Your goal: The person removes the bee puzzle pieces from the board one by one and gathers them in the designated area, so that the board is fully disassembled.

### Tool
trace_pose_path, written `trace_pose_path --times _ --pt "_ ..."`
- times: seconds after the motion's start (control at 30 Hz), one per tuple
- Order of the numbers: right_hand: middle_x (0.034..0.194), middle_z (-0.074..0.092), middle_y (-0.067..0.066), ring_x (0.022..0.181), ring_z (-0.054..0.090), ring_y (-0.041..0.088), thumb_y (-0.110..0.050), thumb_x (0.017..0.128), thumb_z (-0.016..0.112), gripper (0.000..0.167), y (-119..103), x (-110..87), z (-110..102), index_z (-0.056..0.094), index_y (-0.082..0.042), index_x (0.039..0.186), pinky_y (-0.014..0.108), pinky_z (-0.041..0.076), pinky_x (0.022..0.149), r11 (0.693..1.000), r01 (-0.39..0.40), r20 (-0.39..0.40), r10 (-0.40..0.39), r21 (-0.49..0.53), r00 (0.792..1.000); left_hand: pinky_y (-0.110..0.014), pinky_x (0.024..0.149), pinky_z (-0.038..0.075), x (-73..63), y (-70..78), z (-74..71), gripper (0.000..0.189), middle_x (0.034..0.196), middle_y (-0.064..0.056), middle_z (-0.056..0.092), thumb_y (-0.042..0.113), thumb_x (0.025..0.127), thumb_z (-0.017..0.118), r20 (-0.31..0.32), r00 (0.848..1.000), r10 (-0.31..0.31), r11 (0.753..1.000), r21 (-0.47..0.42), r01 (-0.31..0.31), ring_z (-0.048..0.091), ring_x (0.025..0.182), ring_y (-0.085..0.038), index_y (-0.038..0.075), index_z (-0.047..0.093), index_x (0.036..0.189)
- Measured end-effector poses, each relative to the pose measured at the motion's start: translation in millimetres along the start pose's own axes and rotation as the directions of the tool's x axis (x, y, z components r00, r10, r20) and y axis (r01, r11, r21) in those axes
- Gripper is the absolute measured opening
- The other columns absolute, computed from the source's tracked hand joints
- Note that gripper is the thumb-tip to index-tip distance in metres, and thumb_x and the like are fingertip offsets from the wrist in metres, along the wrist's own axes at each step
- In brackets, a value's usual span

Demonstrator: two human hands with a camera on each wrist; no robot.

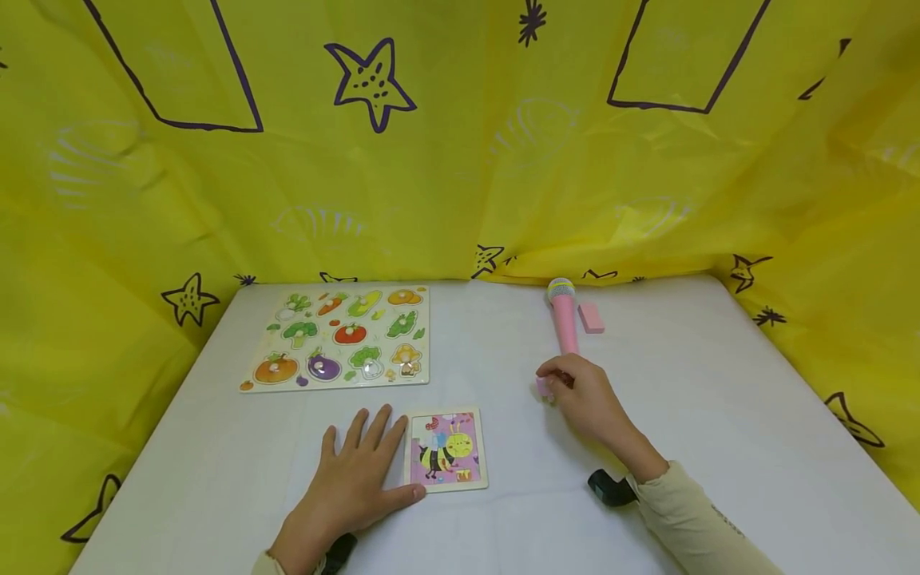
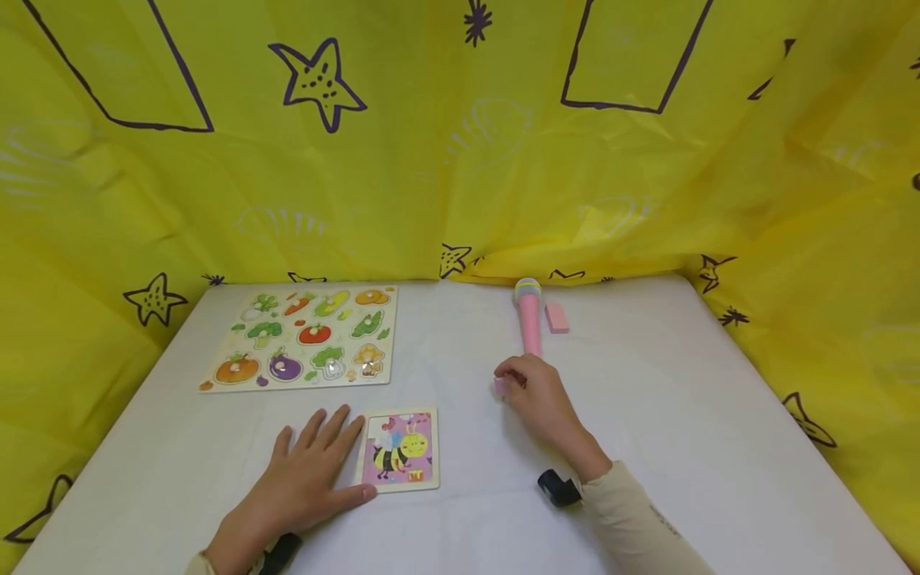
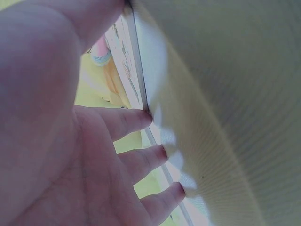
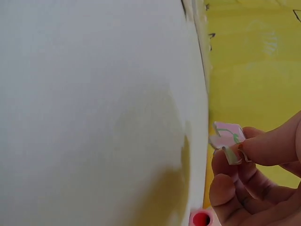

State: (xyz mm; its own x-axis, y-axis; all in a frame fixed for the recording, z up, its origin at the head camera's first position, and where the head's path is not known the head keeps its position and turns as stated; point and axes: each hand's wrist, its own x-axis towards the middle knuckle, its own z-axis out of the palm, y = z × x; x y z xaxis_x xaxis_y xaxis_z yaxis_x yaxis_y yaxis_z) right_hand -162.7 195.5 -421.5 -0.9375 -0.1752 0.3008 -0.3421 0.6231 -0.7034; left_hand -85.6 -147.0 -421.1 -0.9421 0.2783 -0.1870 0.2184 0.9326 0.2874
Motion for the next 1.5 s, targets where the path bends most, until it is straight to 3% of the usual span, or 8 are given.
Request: trace_pose_path --times 0.2,0.53,0.83,1.03,1.5 --pt "0.09 0.07 0.008 0.075 0.057 0.019 0.012 0.095 0.066 0.016 10.6 3.2 -8.2 0.076 0.004 0.105 0.026 0.048 0.064 0.998 -0.053 0.004 0.053 -0.016 0.999 -0.083 0.115 0.011 0.3 -2.2 -0.8 0.102 0.172 -0.019 0.032 0.07 0.086 0.078 -0.008 1.0 0.004 1.0 0.002 -0.004 0.023 0.156 -0.051 0.011 0.046 0.163" --pt "0.088 0.072 0.007 0.076 0.06 0.02 0.004 0.097 0.07 0.011 21.3 6.0 -15.9 0.074 0.005 0.107 0.026 0.049 0.063 0.992 -0.123 0.008 0.123 -0.039 0.992 -0.083 0.115 0.009 -1.2 -4.4 0.1 0.102 0.172 -0.019 0.031 0.069 0.086 0.079 0.005 1.0 -0.013 1.0 -0.028 0.013 0.022 0.157 -0.051 0.011 0.047 0.163" --pt "0.085 0.071 0.007 0.071 0.064 0.018 0.002 0.098 0.07 0.008 28.5 4.4 -21.5 0.072 0.006 0.105 0.026 0.053 0.06 0.982 -0.186 0.047 0.188 -0.033 0.981 -0.083 0.115 0.011 -1.0 -2.4 3.6 0.102 0.172 -0.018 0.031 0.069 0.086 0.078 -0.012 1.0 0.017 1.0 -0.021 -0.017 0.022 0.157 -0.051 0.011 0.046 0.163" --pt "0.085 0.073 0.011 0.066 0.067 0.018 0.006 0.098 0.069 0.011 29.7 7.3 -22.8 0.072 0.012 0.106 0.025 0.055 0.058 0.983 -0.183 0.068 0.181 0.021 0.981 -0.083 0.115 0.011 -1.8 -2.5 2.2 0.101 0.172 -0.019 0.031 0.068 0.087 0.078 -0.025 0.999 0.031 0.999 -0.027 -0.032 0.022 0.157 -0.051 0.01 0.045 0.163" --pt "0.087 0.074 0.008 0.075 0.063 0.018 -0.002 0.096 0.069 0.011 29.0 10.0 -27.9 0.074 0.006 0.103 0.027 0.052 0.062 0.972 -0.224 0.094 0.23 -0.069 0.969 -0.083 0.115 0.012 -1.3 -3.3 1.1 0.101 0.172 -0.019 0.031 0.069 0.088 0.077 -0.025 0.999 0.037 0.999 -0.027 -0.038 0.022 0.156 -0.051 0.01 0.045 0.163"
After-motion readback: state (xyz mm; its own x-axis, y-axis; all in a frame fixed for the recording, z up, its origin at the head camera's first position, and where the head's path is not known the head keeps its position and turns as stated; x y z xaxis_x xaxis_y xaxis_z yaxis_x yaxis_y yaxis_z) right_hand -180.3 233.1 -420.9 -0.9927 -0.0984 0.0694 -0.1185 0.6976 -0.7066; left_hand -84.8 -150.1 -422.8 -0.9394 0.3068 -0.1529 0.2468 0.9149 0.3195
